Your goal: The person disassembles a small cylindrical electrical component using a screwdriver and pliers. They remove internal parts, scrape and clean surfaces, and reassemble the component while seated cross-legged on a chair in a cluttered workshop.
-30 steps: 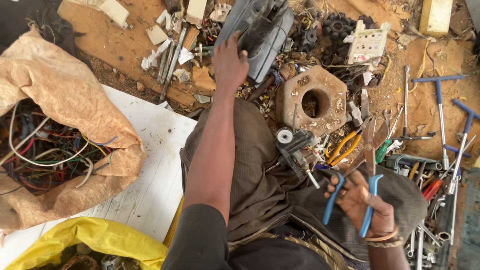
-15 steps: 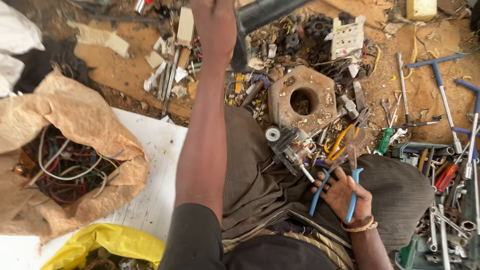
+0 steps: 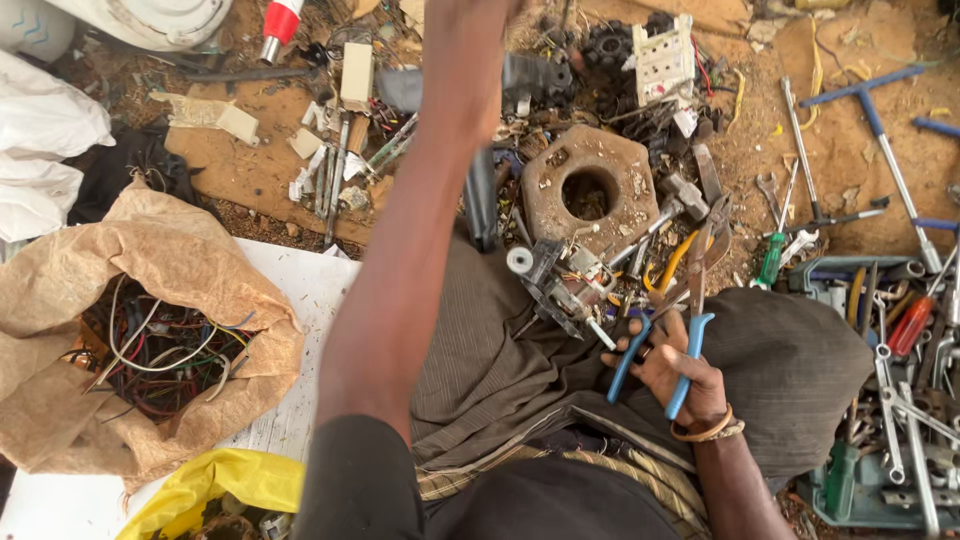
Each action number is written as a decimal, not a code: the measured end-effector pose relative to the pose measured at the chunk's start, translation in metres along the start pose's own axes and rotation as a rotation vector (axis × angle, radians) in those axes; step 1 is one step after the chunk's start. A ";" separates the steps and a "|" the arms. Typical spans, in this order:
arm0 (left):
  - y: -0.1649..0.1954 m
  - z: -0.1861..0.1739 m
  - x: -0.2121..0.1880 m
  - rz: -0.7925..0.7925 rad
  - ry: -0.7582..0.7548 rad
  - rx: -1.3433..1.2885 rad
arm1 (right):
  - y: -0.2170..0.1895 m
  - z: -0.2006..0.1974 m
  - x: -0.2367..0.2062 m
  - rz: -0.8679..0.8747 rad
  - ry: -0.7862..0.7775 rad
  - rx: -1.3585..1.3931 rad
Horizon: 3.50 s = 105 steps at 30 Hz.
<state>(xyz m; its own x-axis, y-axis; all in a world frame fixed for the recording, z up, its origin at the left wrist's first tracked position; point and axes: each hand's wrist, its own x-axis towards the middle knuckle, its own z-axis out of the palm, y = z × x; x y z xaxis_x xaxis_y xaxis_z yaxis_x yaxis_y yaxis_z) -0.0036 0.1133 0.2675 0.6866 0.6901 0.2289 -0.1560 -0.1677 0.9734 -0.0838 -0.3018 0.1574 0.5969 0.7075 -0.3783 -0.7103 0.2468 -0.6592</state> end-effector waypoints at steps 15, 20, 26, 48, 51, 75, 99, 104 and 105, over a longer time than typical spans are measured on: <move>0.110 -0.036 -0.105 0.242 -0.393 -0.209 | -0.122 0.078 0.016 -0.951 0.262 -1.945; 0.112 -0.056 -0.124 0.196 -0.501 -0.529 | -0.124 0.125 0.004 -0.729 0.189 -2.162; 0.118 -0.061 -0.112 0.235 -0.631 -0.531 | -0.108 0.148 0.024 -0.753 0.213 -2.260; 0.130 -0.009 -0.110 0.235 -0.690 -0.515 | -0.133 0.163 0.031 -0.628 0.198 -2.568; 0.118 -0.004 -0.098 0.298 -0.629 -0.522 | -0.136 0.169 0.049 -0.808 0.083 -2.481; 0.111 -0.123 -0.174 0.207 -0.377 -0.894 | -0.123 -0.024 0.113 -0.432 0.497 -2.096; -0.008 -0.002 -0.242 0.500 -0.898 0.286 | -0.109 -0.070 -0.067 -0.684 0.346 -1.060; 0.036 0.013 -0.226 0.622 -0.756 0.361 | -0.069 -0.057 -0.067 -0.358 0.125 -1.315; 0.039 0.014 -0.217 0.669 -0.686 0.437 | -0.061 -0.059 -0.071 -0.271 0.014 -1.318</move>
<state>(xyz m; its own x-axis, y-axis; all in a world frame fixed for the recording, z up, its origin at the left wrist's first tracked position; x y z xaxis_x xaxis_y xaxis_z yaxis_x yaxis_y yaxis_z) -0.1485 -0.0528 0.2562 0.8311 -0.1605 0.5324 -0.4758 -0.7009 0.5314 -0.0608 -0.4062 0.1862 0.6697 0.7295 -0.1392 0.3105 -0.4452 -0.8399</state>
